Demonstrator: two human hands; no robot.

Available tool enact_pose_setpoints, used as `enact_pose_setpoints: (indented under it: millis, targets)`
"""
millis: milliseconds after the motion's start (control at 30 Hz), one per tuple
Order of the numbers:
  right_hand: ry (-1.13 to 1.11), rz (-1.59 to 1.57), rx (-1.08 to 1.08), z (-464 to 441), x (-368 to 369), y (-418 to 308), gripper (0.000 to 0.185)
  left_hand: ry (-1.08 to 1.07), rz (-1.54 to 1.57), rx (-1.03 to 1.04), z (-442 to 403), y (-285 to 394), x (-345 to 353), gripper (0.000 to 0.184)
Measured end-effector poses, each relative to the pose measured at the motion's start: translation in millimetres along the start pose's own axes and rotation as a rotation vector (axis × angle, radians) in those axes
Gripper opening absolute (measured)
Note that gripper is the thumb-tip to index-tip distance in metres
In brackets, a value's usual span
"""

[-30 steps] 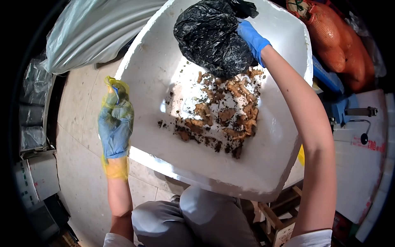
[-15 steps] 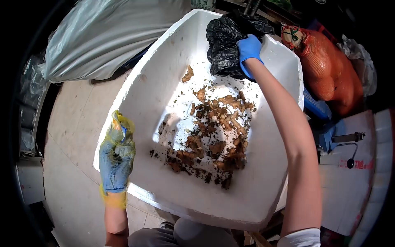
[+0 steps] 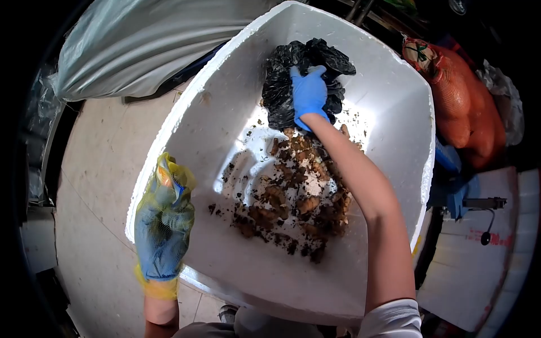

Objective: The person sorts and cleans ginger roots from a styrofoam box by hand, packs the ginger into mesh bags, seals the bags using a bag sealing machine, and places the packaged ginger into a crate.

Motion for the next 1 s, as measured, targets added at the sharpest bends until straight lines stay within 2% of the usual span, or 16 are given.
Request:
enact_pose_setpoints:
  millis: [67,133,167,200,233,267,333,400,433,467,533,667,733,867,933,1000]
  targets:
    - [-0.297,-0.12,-0.316,51.6,15.1,-45.9,0.046,0.01,-0.05,0.01,0.1,3.4,-0.3,0.033]
    - [-0.4,0.6,-1.3,116.7,65.4,-65.3,0.041,0.025,0.139,-0.036,0.2,0.9,4.5,0.034]
    - [-0.61,0.727,-1.408,122.5,75.0,-48.2,0.041,0.029,0.2,-0.053,1.0,-1.0,5.2,0.036]
    - [-0.605,0.91,-1.334,97.3,87.4,-17.3,0.045,0.019,0.07,-0.046,2.7,-0.6,2.0,0.036]
    - [-0.639,0.745,-1.139,54.2,92.1,17.1,0.046,0.017,0.003,-0.044,3.2,-0.3,-0.9,0.038]
    - [-0.396,0.734,-1.074,19.1,78.2,46.3,0.041,0.016,-0.064,-0.042,3.8,-0.2,-3.7,0.041]
    - [-0.63,0.543,-0.428,-34.3,73.8,79.4,0.032,-0.02,-0.102,-0.02,2.9,3.1,-0.9,0.044]
    - [-0.167,0.382,-0.604,-28.7,70.9,60.4,0.031,-0.042,-0.05,-0.043,1.2,1.6,0.4,0.046]
    - [-0.496,0.989,-0.567,6.8,78.6,20.8,0.021,-0.046,-0.02,-0.057,-0.4,1.3,1.7,0.046]
    - [-0.327,0.725,-0.715,26.7,74.0,-10.3,0.027,-0.049,0.01,-0.072,-2.1,1.0,3.1,0.047]
    - [-0.457,0.687,-1.052,58.9,106.4,-28.7,0.028,-0.061,0.009,-0.072,-3.6,-0.3,3.0,0.045]
    - [-0.488,0.685,-0.698,29.9,138.3,15.1,0.016,-0.097,-0.059,-0.042,-0.6,-2.3,1.1,0.043]
    - [-0.635,0.653,-0.706,26.2,137.9,4.5,0.015,-0.111,-0.074,-0.034,0.9,-4.7,0.2,0.042]
    - [-0.757,0.706,-0.856,28.1,132.2,4.4,0.014,-0.131,-0.107,-0.021,5.4,-8.6,0.8,0.041]
    - [-0.763,0.666,-1.133,60.3,107.9,-9.8,0.014,-0.137,-0.126,-0.017,3.7,-9.0,0.6,0.041]
    - [-1.168,0.735,-1.121,111.6,93.8,-11.5,0.019,-0.139,-0.158,-0.015,4.7,-10.0,1.0,0.04]
Point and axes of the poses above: each hand's wrist, its own z-axis away from the middle knuckle, its own x-axis out of the palm, y = z × x, the point moved 7 cm from there along -z, towards the middle knuckle, and after that the axes turned 10 degrees about -y, right-handed, at the moved point
